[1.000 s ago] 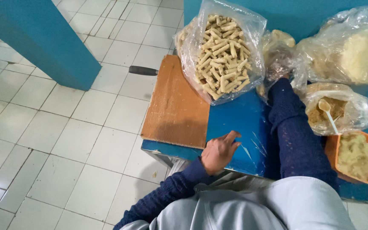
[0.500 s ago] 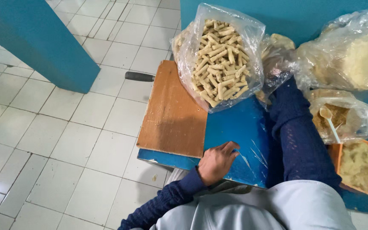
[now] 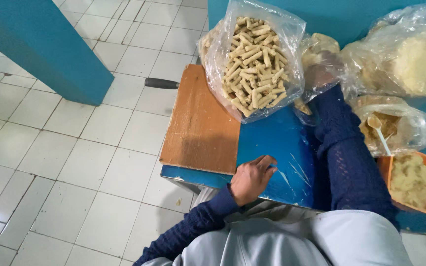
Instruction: The person sits at a small blue table and assembles flat square pieces of pale dough, stacking them one on top of another into a pile. They occasionally reach into a plastic bag with a spoon to sprinkle brown powder over the pieces and press the stack flat with their hands.
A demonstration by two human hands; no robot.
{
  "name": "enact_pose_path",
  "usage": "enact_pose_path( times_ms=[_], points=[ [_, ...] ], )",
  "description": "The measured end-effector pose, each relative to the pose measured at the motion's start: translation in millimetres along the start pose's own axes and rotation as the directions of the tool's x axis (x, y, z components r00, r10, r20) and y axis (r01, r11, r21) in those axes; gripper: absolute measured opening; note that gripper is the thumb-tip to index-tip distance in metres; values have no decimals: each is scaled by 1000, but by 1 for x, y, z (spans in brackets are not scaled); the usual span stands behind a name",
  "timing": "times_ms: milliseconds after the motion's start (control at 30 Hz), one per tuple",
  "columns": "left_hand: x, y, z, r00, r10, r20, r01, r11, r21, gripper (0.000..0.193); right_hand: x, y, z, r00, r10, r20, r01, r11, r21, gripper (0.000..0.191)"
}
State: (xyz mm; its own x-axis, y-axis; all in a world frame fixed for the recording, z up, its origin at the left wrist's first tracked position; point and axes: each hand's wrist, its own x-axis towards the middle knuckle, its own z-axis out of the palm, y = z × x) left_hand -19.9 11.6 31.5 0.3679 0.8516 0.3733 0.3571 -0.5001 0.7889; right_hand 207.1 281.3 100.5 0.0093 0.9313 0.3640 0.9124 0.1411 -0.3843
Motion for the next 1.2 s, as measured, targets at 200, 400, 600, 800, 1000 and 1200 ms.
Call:
enact_pose_path(
  times_ms=[200, 400, 600, 800, 1000, 1200],
  points=[
    [0, -3, 2, 999, 12, -30, -12, 1000, -28, 14, -36, 6, -13, 931, 335, 145, -355, 736, 576, 46],
    [2, -7, 3, 994, 49, -94, -58, 994, -97, 16, -135, 18, -44, 904, 137, 405, -418, 80, 905, 45],
    [12, 13, 5, 976, 17, -217, -93, 934, -346, 55, -224, 4, -68, 903, 37, 428, -427, 197, 883, 48],
    [21, 7, 9, 991, -72, -116, 31, 947, -320, 40, -222, -23, -70, 830, -271, 488, -248, 604, 758, 52],
    [7, -30, 36, 961, -273, -49, 158, 683, -713, 22, -159, -48, -50, 820, -529, -221, 497, 848, -184, 53],
    [1, -48, 43, 963, -268, -9, 142, 538, -831, 26, -110, -18, -58, 950, -311, 28, 312, 944, -110, 48]
  ],
)
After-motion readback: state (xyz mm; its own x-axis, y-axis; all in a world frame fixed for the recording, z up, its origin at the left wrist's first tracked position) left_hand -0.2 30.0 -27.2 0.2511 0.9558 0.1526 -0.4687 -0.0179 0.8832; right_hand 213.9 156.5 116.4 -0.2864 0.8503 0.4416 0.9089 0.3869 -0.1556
